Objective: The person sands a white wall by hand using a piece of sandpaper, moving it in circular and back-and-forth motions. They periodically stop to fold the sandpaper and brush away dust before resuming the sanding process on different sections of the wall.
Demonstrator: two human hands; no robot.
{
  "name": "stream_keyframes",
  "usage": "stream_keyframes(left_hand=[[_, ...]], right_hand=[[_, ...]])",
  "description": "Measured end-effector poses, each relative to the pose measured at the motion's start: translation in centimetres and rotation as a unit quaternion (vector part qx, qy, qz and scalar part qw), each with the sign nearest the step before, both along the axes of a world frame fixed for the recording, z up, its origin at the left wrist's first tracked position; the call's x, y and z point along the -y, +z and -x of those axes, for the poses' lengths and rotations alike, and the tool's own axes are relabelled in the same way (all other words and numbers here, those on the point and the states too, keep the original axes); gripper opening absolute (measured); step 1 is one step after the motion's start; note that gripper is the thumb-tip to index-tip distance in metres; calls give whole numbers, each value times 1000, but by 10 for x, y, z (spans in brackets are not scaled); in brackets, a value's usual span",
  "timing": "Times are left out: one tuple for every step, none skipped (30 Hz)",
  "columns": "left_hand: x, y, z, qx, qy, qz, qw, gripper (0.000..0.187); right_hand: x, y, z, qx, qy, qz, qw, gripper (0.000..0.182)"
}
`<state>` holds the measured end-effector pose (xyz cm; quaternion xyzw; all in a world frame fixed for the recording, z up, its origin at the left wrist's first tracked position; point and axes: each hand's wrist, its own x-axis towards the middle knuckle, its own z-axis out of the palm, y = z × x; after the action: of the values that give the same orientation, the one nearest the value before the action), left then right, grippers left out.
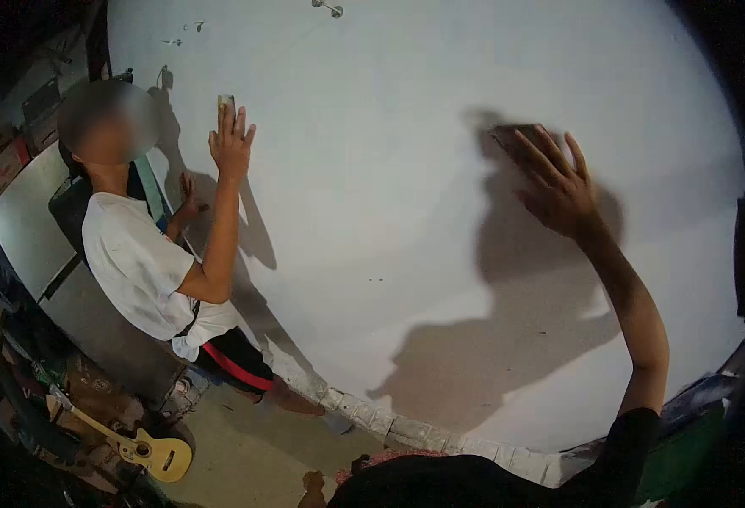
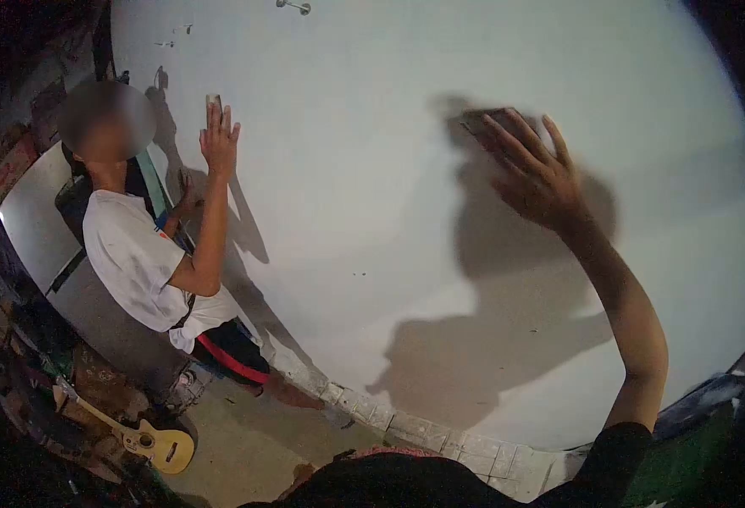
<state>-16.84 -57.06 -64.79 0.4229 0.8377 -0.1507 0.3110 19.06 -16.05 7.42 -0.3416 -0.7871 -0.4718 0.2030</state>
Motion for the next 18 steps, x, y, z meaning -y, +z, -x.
stream_keyframes(left_hand=[[10,1,-2,19,26,16,999,33],[17,1,-3,45,72,24,996,33],[24,1,-6,65,122,20,990,33],[27,4,-9,77,150,18,986,33],[29,4,-12,87,169,14,982,33],[28,4,-13,95,181,9,979,33],[25,4,-14,102,191,1,976,33],[20,4,-13,106,195,-6,975,33],[10,5,-11,110,199,-19,974,33],[-2,5,-9,115,201,-33,972,33],[-17,6,-8,123,206,-52,969,33],[-32,9,-6,129,212,-71,966,33],[-48,13,-3,133,219,-92,962,33],[-64,21,-2,140,228,-119,956,33],[-77,26,0,144,229,-147,951,33],[-90,31,0,149,212,-174,950,33],[-97,28,5,156,115,-226,955,34],[-105,23,11,155,18,-279,947,34]], right_hand=[[-2,-7,-13,-20,24,-49,998,66],[-4,-9,-26,-39,47,-99,993,67],[-9,-7,-38,-38,45,-100,993,67],[-13,-5,-52,-143,-10,-173,974,70],[-14,-3,-64,-244,-65,-243,937,72],[-19,-11,-70,-258,-78,-241,932,72],[-17,-27,-66,-257,-85,-241,932,72],[-10,-47,-56,-210,-50,-155,964,70],[-2,-62,-49,-163,-17,-68,984,69],[4,-70,-49,-163,-30,-71,984,69],[7,-73,-50,-114,14,-74,991,69],[12,-73,-52,-65,58,-78,993,68],[14,-66,-55,-67,46,-82,993,68],[13,-55,-57,-149,-25,-150,977,68],[11,-45,-63,-227,-95,-214,945,68],[-5,-47,-73,-311,-69,-216,923,67],[-4,-56,-66,-308,-80,-214,923,67],[-8,-70,-51,-298,-67,-194,932,66]])
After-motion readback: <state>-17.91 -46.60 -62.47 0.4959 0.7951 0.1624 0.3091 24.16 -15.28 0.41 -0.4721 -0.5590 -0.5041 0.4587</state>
